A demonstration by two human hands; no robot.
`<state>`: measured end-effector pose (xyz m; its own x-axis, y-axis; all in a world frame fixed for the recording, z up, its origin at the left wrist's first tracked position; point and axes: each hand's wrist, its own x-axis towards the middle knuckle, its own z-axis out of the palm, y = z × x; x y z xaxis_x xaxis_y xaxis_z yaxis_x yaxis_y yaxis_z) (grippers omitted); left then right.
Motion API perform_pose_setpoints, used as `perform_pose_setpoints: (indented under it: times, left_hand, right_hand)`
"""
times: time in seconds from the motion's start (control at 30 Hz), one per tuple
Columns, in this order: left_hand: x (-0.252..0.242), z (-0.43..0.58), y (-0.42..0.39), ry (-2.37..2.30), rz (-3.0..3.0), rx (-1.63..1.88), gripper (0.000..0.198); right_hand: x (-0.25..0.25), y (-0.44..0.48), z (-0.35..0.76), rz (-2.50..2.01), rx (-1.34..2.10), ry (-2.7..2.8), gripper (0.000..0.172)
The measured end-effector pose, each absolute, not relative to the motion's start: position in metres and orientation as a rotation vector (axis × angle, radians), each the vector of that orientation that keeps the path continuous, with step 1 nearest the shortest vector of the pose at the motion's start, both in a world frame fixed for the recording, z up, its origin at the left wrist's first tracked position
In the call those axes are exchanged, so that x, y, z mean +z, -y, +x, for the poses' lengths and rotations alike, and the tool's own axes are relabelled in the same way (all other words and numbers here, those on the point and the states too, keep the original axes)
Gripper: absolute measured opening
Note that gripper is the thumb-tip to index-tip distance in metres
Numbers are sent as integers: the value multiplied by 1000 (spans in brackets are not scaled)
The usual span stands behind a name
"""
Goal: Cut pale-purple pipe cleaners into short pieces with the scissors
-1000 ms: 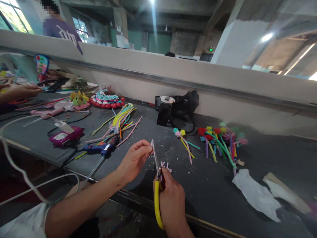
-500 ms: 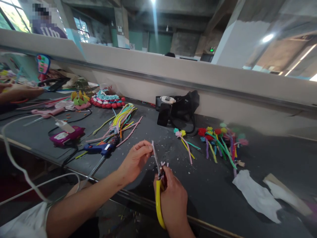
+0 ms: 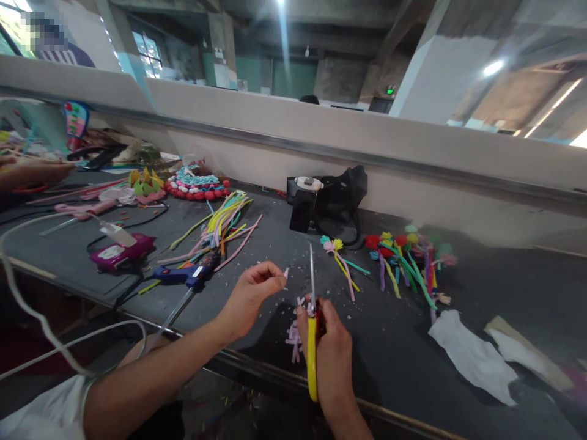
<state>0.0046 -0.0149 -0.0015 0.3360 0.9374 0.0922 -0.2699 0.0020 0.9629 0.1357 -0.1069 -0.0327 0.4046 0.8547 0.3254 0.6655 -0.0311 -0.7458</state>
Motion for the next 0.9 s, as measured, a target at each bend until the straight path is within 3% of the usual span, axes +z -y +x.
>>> perform_pose_setpoints:
  times: [0.2,0.33,0.63,0.8,0.9]
  left_hand:
    - [-6,8,23,-867,1911,1123,12]
    - [-11,8,24,-733,2372,1162,11]
    - [-13,5,26,-752,2816,1094,11]
    - [-12,6,29,-747,2862,1042,11]
    - [-10,7,28,-777,2460,953,7]
  right_hand:
    - [-15,103,137,-1648,377,1126,49]
    - [-15,101,138,-1593,404,1137,45]
    - [-20,97,140,-1574,394,1156,39]
    - [-19,95,140,-1616,321,1164,34]
    - [-17,94,142,-1578,386,1141,35]
